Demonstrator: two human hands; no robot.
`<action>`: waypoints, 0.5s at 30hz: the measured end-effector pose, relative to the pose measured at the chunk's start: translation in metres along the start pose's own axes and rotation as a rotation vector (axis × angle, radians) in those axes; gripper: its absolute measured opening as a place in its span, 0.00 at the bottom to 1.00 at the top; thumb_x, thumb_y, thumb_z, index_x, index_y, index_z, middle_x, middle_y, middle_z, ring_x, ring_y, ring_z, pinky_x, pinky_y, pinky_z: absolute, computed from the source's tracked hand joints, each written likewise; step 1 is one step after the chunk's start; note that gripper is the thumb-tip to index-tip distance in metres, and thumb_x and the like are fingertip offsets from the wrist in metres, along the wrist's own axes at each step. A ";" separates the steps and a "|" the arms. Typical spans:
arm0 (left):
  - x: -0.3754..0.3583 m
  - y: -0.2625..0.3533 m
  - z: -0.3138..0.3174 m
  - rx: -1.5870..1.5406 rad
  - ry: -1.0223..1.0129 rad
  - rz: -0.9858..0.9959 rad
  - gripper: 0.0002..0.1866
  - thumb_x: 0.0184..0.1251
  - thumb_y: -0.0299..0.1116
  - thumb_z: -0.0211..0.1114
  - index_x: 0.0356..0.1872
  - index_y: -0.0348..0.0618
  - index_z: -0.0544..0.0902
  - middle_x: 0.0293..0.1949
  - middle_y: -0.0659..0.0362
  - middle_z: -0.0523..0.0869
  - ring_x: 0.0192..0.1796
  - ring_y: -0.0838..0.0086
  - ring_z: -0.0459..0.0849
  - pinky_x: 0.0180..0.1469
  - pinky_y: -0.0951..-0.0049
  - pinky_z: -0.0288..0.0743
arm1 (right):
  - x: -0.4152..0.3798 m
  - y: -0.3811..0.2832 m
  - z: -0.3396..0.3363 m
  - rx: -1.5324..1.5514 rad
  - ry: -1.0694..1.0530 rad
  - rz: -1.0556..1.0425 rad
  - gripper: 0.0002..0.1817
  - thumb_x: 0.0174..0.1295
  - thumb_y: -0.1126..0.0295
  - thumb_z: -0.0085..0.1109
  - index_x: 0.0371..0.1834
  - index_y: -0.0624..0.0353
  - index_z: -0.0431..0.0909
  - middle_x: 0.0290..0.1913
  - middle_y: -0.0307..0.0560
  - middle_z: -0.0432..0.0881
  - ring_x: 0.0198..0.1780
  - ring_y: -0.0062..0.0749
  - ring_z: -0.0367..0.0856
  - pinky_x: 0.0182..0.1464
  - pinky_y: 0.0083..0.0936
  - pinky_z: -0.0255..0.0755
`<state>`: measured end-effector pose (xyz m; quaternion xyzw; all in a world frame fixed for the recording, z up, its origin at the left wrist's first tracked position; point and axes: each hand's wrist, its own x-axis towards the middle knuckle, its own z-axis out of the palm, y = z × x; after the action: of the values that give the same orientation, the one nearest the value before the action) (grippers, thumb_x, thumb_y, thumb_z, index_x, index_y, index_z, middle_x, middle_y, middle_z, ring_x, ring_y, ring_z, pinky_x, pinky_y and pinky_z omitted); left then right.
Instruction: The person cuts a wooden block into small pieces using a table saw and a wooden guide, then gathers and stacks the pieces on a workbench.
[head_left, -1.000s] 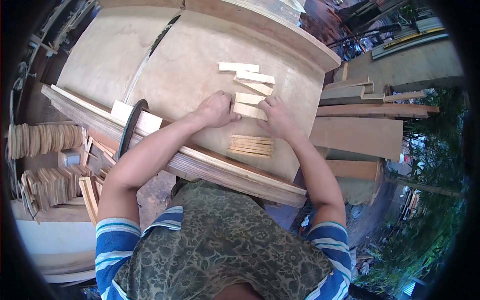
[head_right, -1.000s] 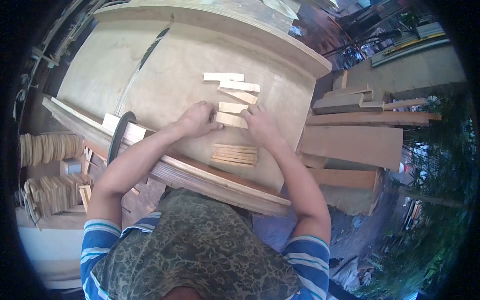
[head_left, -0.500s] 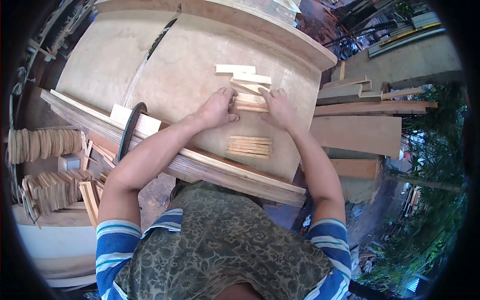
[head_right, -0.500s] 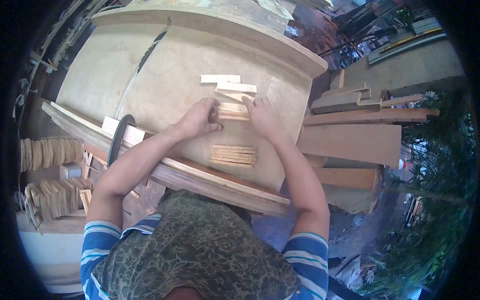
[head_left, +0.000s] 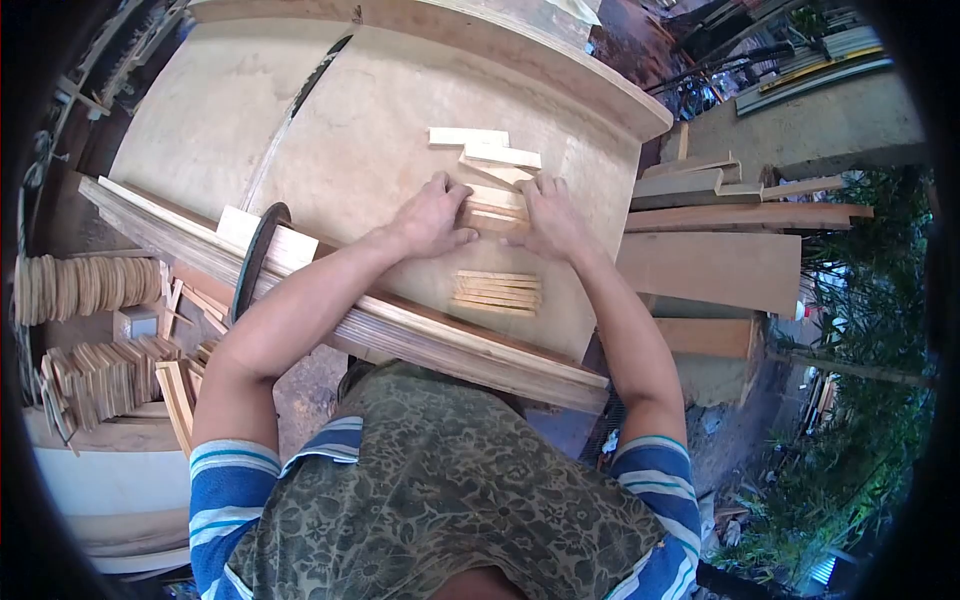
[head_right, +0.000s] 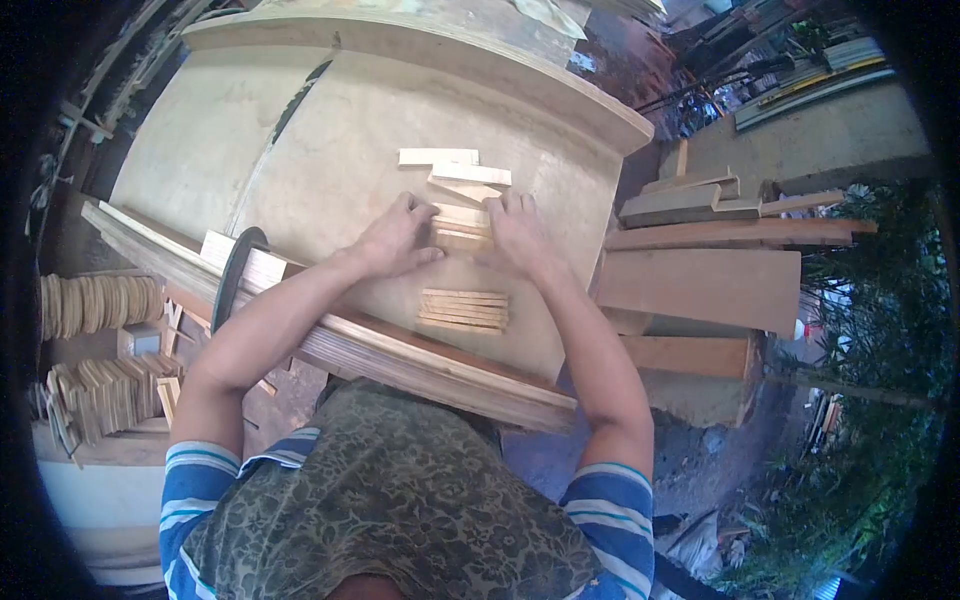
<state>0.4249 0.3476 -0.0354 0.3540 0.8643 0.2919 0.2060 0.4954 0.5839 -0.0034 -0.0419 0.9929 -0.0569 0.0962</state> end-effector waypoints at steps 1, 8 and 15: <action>0.000 0.001 -0.003 0.003 0.000 -0.024 0.38 0.65 0.45 0.78 0.72 0.39 0.74 0.61 0.42 0.74 0.62 0.48 0.80 0.66 0.55 0.79 | 0.001 0.000 0.000 0.005 0.002 -0.007 0.42 0.51 0.52 0.84 0.64 0.61 0.75 0.62 0.60 0.75 0.67 0.57 0.71 0.70 0.48 0.70; 0.000 -0.004 0.000 0.009 0.004 0.021 0.33 0.66 0.42 0.76 0.69 0.42 0.75 0.60 0.42 0.74 0.60 0.46 0.81 0.65 0.53 0.80 | 0.005 -0.006 -0.009 0.099 -0.096 0.033 0.38 0.54 0.54 0.82 0.63 0.62 0.76 0.63 0.60 0.76 0.67 0.57 0.73 0.71 0.47 0.70; 0.001 0.001 -0.005 -0.048 0.027 -0.053 0.40 0.65 0.39 0.76 0.75 0.44 0.67 0.63 0.42 0.73 0.64 0.44 0.80 0.69 0.52 0.78 | 0.024 0.012 0.001 0.112 0.102 -0.029 0.49 0.43 0.58 0.89 0.69 0.62 0.72 0.65 0.62 0.75 0.71 0.60 0.72 0.71 0.48 0.72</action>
<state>0.4221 0.3469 -0.0314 0.3217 0.8689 0.3119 0.2104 0.4716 0.5936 -0.0099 -0.0478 0.9910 -0.1158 0.0466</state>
